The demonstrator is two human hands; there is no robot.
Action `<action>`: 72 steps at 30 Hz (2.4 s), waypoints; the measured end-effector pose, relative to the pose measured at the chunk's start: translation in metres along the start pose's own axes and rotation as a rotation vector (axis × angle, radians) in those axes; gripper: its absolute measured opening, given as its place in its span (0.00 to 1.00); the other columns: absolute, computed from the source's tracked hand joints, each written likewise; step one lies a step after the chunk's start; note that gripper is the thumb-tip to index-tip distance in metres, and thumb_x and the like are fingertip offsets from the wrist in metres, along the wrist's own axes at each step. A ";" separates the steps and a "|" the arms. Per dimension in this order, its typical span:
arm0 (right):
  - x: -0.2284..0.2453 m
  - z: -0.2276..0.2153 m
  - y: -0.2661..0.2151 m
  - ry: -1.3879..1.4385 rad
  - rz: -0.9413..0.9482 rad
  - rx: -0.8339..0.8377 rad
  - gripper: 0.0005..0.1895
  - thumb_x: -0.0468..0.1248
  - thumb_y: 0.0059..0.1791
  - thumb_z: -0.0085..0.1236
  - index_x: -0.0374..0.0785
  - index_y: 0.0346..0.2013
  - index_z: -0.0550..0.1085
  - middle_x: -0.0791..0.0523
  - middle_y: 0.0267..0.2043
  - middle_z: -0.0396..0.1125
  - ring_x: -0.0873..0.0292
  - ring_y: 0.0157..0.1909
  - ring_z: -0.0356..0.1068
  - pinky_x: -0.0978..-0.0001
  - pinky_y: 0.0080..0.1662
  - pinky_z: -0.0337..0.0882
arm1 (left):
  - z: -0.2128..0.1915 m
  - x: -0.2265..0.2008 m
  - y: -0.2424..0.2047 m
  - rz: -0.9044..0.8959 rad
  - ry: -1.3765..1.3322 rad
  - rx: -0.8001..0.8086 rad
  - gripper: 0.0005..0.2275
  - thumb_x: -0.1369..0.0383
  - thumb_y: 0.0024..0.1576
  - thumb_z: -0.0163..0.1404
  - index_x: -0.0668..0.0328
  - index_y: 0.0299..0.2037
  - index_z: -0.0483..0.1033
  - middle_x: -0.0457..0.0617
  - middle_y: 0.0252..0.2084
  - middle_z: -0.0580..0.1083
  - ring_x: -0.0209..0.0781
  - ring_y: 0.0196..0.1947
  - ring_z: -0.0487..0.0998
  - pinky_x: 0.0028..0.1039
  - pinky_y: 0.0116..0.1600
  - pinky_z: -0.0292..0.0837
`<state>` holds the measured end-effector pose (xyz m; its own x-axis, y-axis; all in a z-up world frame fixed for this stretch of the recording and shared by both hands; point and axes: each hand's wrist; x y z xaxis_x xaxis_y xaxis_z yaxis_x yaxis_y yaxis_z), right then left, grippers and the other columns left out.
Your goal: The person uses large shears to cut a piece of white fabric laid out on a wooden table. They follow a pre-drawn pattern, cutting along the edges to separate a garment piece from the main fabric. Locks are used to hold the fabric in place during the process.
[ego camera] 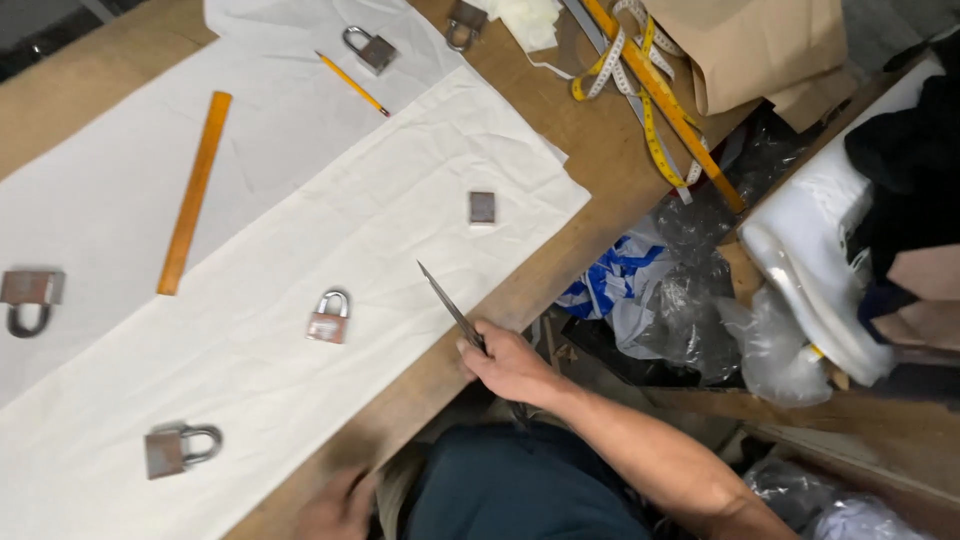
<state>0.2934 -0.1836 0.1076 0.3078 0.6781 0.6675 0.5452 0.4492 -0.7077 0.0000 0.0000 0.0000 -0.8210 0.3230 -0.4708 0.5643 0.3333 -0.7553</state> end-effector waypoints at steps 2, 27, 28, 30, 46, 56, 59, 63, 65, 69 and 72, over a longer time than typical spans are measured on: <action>0.003 -0.020 0.004 -0.062 0.027 0.031 0.14 0.49 0.56 0.43 0.43 0.43 0.69 0.53 0.44 0.79 0.57 0.50 0.77 0.67 0.49 0.71 | 0.012 -0.121 -0.007 -0.030 0.012 -0.004 0.17 0.51 0.57 0.48 0.33 0.55 0.79 0.35 0.58 0.81 0.37 0.60 0.79 0.27 0.66 0.69; 0.044 -0.257 0.142 -1.160 -0.050 0.144 0.31 0.53 0.57 0.40 0.47 0.73 0.56 0.52 0.75 0.52 0.47 0.74 0.54 0.46 0.69 0.58 | 0.165 -0.286 0.018 -0.087 -0.564 0.126 0.04 0.67 0.58 0.54 0.40 0.39 0.77 0.32 0.37 0.79 0.26 0.42 0.76 0.20 0.49 0.67; 0.043 -0.275 0.161 -1.356 -0.130 0.162 0.34 0.52 0.56 0.44 0.42 0.74 0.53 0.49 0.78 0.46 0.46 0.77 0.48 0.43 0.72 0.54 | 0.158 -0.301 0.013 -0.166 -0.499 0.221 0.11 0.65 0.58 0.48 0.33 0.49 0.78 0.29 0.48 0.83 0.25 0.53 0.80 0.18 0.57 0.66; 0.026 -0.295 0.188 -1.417 -0.198 0.174 0.40 0.58 0.54 0.44 0.42 0.75 0.50 0.46 0.78 0.44 0.44 0.77 0.45 0.46 0.73 0.49 | 0.165 -0.317 0.019 -0.262 -0.377 0.298 0.15 0.57 0.58 0.48 0.32 0.55 0.72 0.40 0.52 0.80 0.39 0.57 0.77 0.27 0.61 0.66; -0.079 -0.340 0.268 -1.311 -0.985 0.013 0.58 0.67 0.44 0.55 0.26 0.73 0.54 0.39 0.75 0.50 0.36 0.76 0.47 0.41 0.75 0.42 | 0.241 -0.411 0.076 -0.175 -0.374 0.435 0.14 0.55 0.63 0.44 0.55 0.50 0.63 0.63 0.45 0.74 0.64 0.49 0.76 0.49 0.53 0.68; -0.091 -0.338 0.276 -1.261 -1.074 -0.060 0.56 0.70 0.45 0.53 0.24 0.69 0.61 0.39 0.73 0.54 0.36 0.74 0.50 0.36 0.74 0.42 | 0.286 -0.423 0.096 -0.114 -0.561 0.270 0.08 0.60 0.61 0.45 0.54 0.42 0.65 0.53 0.31 0.73 0.56 0.34 0.78 0.46 0.41 0.69; -0.092 -0.339 0.277 -1.277 -1.061 -0.067 0.56 0.72 0.46 0.47 0.24 0.69 0.62 0.39 0.73 0.54 0.36 0.74 0.51 0.37 0.75 0.42 | 0.274 -0.431 0.097 -0.184 -0.620 0.328 0.09 0.61 0.61 0.45 0.51 0.47 0.68 0.51 0.37 0.76 0.54 0.41 0.79 0.41 0.47 0.71; -0.093 -0.339 0.278 -1.281 -1.065 -0.064 0.56 0.72 0.46 0.47 0.25 0.69 0.62 0.39 0.73 0.54 0.36 0.74 0.51 0.37 0.74 0.43 | 0.274 -0.435 0.098 -0.180 -0.644 0.306 0.09 0.62 0.60 0.46 0.52 0.47 0.68 0.51 0.35 0.77 0.53 0.40 0.81 0.40 0.47 0.73; -0.093 -0.340 0.278 -1.279 -1.056 -0.064 0.57 0.72 0.46 0.48 0.25 0.69 0.62 0.39 0.74 0.54 0.36 0.74 0.51 0.37 0.74 0.43 | 0.280 -0.434 0.100 -0.184 -0.645 0.291 0.09 0.63 0.59 0.46 0.52 0.46 0.69 0.51 0.34 0.77 0.54 0.39 0.81 0.40 0.46 0.72; -0.096 -0.341 0.280 -1.301 -1.043 -0.068 0.58 0.74 0.45 0.47 0.25 0.69 0.63 0.40 0.74 0.54 0.37 0.74 0.51 0.38 0.75 0.41 | 0.283 -0.433 0.103 -0.191 -0.609 0.283 0.07 0.61 0.60 0.47 0.51 0.43 0.66 0.51 0.30 0.74 0.54 0.36 0.79 0.41 0.44 0.71; -0.098 -0.341 0.281 -1.308 -1.046 -0.077 0.58 0.74 0.45 0.45 0.26 0.70 0.64 0.41 0.74 0.54 0.37 0.75 0.51 0.38 0.75 0.41 | 0.275 -0.436 0.105 -0.223 -0.597 0.332 0.07 0.62 0.60 0.46 0.51 0.44 0.67 0.50 0.31 0.74 0.52 0.37 0.79 0.40 0.45 0.71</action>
<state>0.6820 -0.3219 -0.0772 -0.9780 0.1389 0.1554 0.1285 0.9889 -0.0749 0.3929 -0.3496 0.0005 -0.8745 -0.2930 -0.3865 0.3993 0.0175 -0.9167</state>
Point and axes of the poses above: each hand's wrist, its own y-axis towards the middle knuckle, its own z-axis out of the palm, x = y × z
